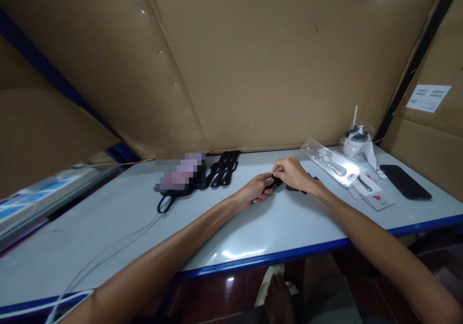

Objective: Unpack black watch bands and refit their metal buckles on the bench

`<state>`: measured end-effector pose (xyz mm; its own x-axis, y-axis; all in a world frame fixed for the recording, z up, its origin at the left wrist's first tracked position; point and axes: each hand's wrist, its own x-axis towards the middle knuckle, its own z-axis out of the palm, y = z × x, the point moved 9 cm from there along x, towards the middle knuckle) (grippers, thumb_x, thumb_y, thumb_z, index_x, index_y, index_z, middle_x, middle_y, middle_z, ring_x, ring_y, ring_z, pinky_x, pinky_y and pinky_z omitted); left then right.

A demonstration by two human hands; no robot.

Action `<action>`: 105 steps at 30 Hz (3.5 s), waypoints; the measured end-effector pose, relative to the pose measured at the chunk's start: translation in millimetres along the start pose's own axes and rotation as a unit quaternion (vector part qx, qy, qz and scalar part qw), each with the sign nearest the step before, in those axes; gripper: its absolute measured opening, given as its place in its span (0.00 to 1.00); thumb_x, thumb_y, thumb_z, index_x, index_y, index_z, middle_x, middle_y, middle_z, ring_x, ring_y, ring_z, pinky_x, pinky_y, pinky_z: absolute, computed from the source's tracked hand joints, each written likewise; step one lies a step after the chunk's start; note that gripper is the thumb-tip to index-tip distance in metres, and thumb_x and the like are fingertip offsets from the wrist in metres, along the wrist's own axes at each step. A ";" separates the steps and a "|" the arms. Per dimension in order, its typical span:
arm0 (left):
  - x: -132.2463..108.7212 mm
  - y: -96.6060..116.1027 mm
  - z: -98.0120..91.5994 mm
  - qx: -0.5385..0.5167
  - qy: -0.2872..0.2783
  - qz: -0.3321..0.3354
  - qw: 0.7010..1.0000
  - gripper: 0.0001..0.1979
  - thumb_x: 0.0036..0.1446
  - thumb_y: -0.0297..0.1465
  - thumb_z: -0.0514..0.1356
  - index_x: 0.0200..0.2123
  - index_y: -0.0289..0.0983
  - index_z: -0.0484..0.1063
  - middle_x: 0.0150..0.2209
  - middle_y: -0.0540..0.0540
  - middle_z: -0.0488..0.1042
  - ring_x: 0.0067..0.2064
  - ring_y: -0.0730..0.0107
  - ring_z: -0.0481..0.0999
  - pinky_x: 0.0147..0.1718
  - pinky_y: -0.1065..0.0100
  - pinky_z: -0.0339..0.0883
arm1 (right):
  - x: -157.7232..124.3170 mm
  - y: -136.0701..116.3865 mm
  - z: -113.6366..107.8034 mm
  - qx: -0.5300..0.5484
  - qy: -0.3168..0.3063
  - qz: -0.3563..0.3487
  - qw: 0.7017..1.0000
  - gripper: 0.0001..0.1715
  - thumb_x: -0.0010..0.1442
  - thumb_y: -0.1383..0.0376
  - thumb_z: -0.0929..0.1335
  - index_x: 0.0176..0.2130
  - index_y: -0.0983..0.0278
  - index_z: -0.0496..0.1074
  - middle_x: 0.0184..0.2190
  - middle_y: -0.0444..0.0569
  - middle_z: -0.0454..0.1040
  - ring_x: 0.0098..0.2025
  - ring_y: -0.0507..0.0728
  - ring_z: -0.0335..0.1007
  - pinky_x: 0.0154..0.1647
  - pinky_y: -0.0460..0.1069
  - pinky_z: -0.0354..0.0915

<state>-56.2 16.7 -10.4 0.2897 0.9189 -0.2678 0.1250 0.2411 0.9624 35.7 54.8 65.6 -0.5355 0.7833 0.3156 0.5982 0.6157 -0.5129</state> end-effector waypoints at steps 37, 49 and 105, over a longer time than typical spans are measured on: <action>0.6 -0.1 -2.1 -0.040 -0.028 0.009 0.999 0.08 0.64 0.32 0.57 0.45 0.40 0.63 0.22 0.59 0.55 0.16 0.81 0.46 0.14 0.77 0.34 | -10.7 -14.5 -6.4 -0.093 0.004 -0.002 0.996 0.20 0.69 0.63 0.67 0.27 0.64 0.80 0.26 0.47 0.78 0.29 0.53 0.65 0.31 0.48 0.49; 1.3 -1.4 -3.2 -0.031 -0.019 0.003 0.999 0.07 0.65 0.31 0.56 0.45 0.39 0.64 0.22 0.58 0.55 0.16 0.81 0.47 0.14 0.77 0.34 | -9.3 -9.7 -6.0 -0.097 -0.002 0.000 0.995 0.23 0.71 0.60 0.65 0.30 0.65 0.82 0.26 0.48 0.76 0.29 0.52 0.63 0.32 0.49 0.47; -1.4 0.6 -0.4 -0.021 -0.024 0.005 0.999 0.09 0.63 0.32 0.58 0.46 0.39 0.65 0.22 0.59 0.56 0.16 0.81 0.48 0.14 0.77 0.36 | -10.5 -10.6 -8.7 -0.180 0.017 0.014 0.983 0.24 0.74 0.57 0.63 0.37 0.64 0.84 0.35 0.56 0.83 0.35 0.58 0.72 0.33 0.51 0.49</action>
<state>-56.9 15.7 -9.5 0.3359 0.9058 -0.2583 0.0819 0.2451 0.9660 40.2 40.8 74.7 -0.4991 0.7988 0.3358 0.7882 0.5795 -0.2072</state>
